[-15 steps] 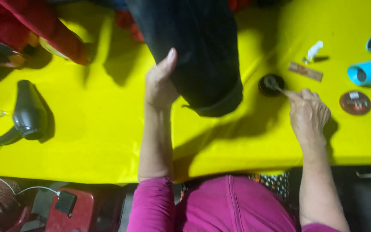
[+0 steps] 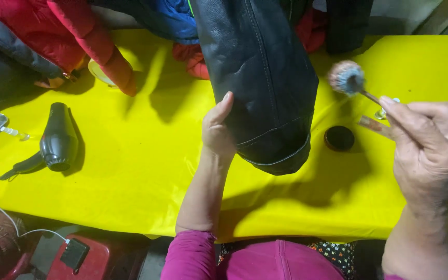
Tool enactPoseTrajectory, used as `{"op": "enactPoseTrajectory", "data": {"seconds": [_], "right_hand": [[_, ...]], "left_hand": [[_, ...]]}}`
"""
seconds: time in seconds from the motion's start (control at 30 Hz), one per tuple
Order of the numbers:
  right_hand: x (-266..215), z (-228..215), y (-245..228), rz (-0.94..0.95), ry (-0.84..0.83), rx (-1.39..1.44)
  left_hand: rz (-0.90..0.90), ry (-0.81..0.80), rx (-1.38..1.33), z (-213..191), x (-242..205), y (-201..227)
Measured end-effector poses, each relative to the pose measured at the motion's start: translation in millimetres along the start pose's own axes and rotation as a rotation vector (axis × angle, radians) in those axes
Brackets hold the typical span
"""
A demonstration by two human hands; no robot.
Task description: The person cleans a black leather jacket sleeve using a small brush and a liquid from a small bottle. They apply the liquid with the brush, then use a blue hairdryer to dry the treated area. The person repeats the brushing and drying process on different sections of the sleeve.
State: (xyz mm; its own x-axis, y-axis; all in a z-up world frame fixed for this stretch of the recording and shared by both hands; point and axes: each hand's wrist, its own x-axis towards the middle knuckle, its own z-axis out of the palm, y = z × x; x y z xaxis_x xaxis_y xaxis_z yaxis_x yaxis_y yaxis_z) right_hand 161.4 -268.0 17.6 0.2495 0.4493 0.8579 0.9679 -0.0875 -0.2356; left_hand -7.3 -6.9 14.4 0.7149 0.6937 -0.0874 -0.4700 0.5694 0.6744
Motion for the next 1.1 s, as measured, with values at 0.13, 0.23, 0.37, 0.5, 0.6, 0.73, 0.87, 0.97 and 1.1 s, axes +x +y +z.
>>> {"op": "enactPoseTrajectory", "data": {"seconds": [0.13, 0.23, 0.37, 0.5, 0.6, 0.73, 0.87, 0.97, 1.1], "right_hand": [[46, 0, -17, -0.234, -0.078, -0.159], [53, 3, -22, -0.297, -0.127, -0.272], [39, -8, -50, -0.218, -0.354, -0.251], [31, -11, -46, -0.184, -0.29, -0.232], [29, -1, -35, -0.122, -0.101, -0.123], [23, 10, -59, -0.152, -0.104, -0.265], [4, -2, -86, -0.074, -0.178, -0.065], [-9, -4, -73, 0.007, -0.063, -0.046], [-12, 1, -75, -0.013, -0.038, -0.038]], "left_hand": [[-0.07, 0.001, -0.013, 6, -7, 5], [-0.068, -0.098, -0.079, -8, 0, -5], [-0.116, -0.051, -0.092, -2, -2, -3], [-0.114, -0.14, -0.112, -1, -2, -6], [-0.105, -0.082, -0.129, -3, -2, -16], [-0.158, -0.525, -0.454, -14, -7, -23], [-0.228, -0.616, -0.548, -23, -30, -20], [-0.166, 0.016, -0.323, 4, -56, -4], [-0.181, 0.069, -0.316, -10, -56, -23]]}}
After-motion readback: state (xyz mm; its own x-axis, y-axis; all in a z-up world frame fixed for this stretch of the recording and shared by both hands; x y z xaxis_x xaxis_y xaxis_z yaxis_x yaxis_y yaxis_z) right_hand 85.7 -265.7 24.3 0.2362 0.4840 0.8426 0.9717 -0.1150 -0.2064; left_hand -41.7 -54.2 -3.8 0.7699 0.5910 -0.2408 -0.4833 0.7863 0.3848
